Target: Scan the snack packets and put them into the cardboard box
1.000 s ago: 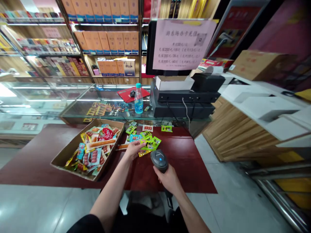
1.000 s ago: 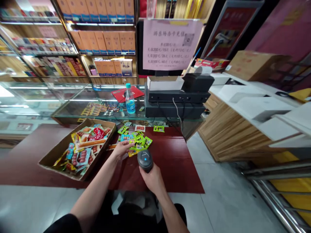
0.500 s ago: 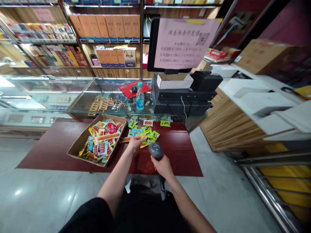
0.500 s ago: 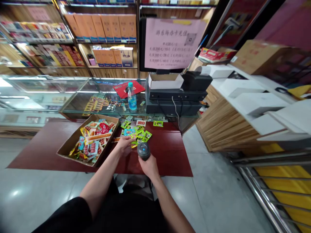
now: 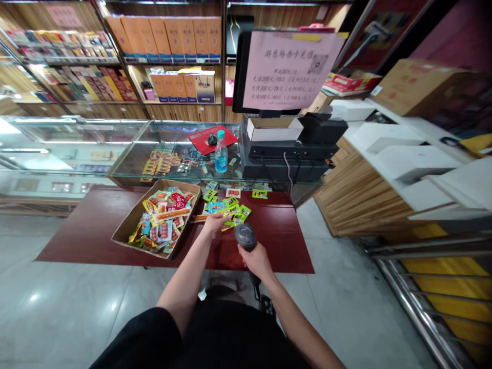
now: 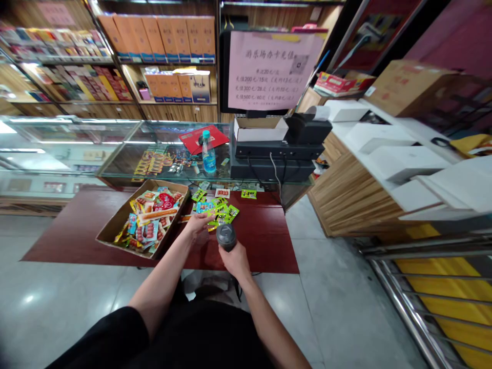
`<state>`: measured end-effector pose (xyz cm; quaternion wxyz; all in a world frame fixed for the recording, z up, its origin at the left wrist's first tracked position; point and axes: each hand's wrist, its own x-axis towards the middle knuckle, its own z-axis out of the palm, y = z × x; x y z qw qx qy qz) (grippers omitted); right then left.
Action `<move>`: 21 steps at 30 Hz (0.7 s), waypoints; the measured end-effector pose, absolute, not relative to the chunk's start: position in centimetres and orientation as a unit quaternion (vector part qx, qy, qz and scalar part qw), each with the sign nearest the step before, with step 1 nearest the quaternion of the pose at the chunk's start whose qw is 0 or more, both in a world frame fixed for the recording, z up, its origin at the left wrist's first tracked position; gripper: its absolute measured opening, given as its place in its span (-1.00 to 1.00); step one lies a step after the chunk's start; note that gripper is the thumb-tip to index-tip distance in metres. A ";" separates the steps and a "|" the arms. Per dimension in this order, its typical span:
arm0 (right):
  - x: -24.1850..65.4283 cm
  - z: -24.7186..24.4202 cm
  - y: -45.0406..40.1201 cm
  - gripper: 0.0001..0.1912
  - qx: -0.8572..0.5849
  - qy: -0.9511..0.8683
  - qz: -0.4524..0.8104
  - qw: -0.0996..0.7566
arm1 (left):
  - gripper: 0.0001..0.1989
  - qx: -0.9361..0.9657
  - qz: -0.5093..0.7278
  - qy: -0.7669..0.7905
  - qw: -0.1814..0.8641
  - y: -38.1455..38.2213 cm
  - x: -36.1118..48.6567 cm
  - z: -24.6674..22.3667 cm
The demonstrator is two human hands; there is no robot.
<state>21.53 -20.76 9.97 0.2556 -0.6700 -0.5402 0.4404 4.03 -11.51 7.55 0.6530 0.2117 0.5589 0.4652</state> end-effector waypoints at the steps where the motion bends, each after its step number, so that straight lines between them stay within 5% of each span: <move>1: 21.6 10.1 -20.8 -0.70 -0.668 -0.544 0.440 0.255 | -0.60 0.209 0.464 0.562 0.652 -11.5 4.0 7.7; 9: 21.5 11.0 -20.3 -0.66 -0.640 -0.577 0.444 0.246 | -0.75 0.145 0.487 0.588 0.629 -12.1 1.3 8.9; 21: 17.6 11.2 -18.2 -0.73 -0.613 -0.592 0.487 0.193 | -0.75 -0.039 0.638 0.609 0.469 -17.0 -15.1 11.9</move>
